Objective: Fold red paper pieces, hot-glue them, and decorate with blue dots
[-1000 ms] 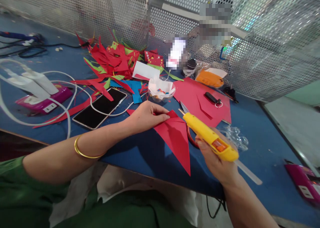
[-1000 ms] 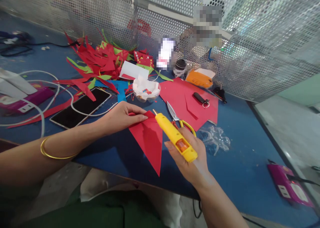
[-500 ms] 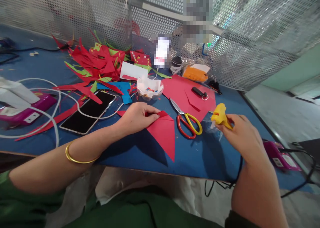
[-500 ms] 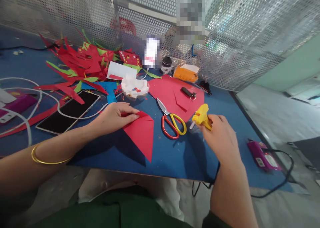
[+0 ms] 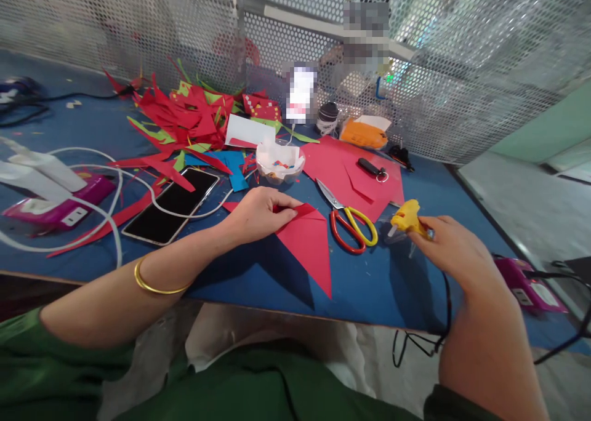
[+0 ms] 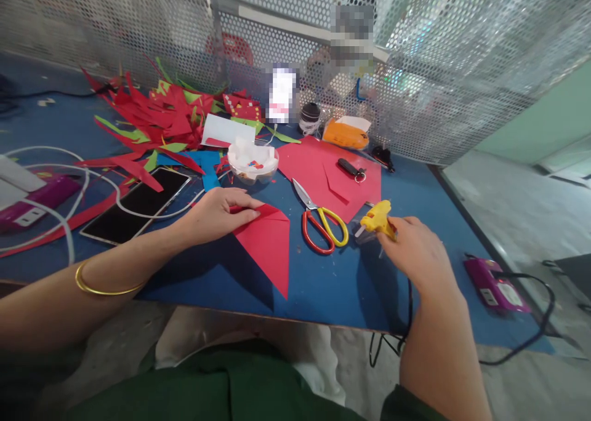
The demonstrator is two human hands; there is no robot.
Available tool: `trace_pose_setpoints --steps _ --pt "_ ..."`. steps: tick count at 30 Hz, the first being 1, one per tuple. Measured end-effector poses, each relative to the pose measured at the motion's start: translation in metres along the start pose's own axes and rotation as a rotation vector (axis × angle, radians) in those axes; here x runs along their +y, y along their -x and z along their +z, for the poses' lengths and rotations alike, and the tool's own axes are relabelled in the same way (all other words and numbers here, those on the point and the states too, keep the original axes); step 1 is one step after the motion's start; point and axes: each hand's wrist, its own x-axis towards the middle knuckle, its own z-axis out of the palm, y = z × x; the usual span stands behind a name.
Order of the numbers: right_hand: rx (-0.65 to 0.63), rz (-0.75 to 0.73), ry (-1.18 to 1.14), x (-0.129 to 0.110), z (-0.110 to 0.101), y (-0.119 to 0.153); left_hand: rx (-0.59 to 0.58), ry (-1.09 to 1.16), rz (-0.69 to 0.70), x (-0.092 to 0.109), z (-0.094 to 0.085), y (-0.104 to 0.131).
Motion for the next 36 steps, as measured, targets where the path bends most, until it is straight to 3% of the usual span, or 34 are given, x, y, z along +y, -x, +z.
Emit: trace_pose_setpoints --steps 4,7,9,12,16,19,21,24,28,33,36 --pt "0.03 -0.043 0.017 0.005 0.001 0.002 0.002 0.025 -0.005 0.002 0.0 0.001" --pt "0.097 -0.048 0.006 -0.005 -0.012 0.007 0.004 0.029 0.01 0.003 0.0 0.001" --pt "0.182 0.007 -0.082 -0.026 -0.026 0.009 0.011 0.006 0.052 0.002 0.0 0.001" --pt "0.206 0.076 -0.544 -0.08 -0.04 0.003 0.034 -0.085 0.165 0.0 0.001 0.0" --pt "-0.247 0.154 -1.237 -0.147 -0.028 -0.021 0.073 -0.22 0.344 -0.004 0.003 -0.001" --pt "-0.503 0.255 -1.394 -0.17 -0.012 -0.036 0.104 -0.276 0.405 -0.009 0.007 -0.001" --pt "-0.55 0.276 -1.473 -0.174 -0.006 -0.039 0.111 -0.297 0.426 -0.012 0.009 0.0" --pt "-0.502 0.267 -1.509 -0.175 -0.002 -0.034 0.117 -0.297 0.438 -0.011 0.011 0.001" --pt "-0.368 0.174 -1.385 -0.173 0.0 -0.028 0.088 -0.21 0.412 -0.006 0.006 0.0" --pt "-0.205 0.059 -1.222 -0.171 -0.004 -0.026 0.158 -0.234 0.384 -0.007 0.005 -0.005" --pt "-0.177 0.057 -1.238 -0.173 -0.004 -0.025 0.136 -0.225 0.361 -0.01 0.007 -0.007"
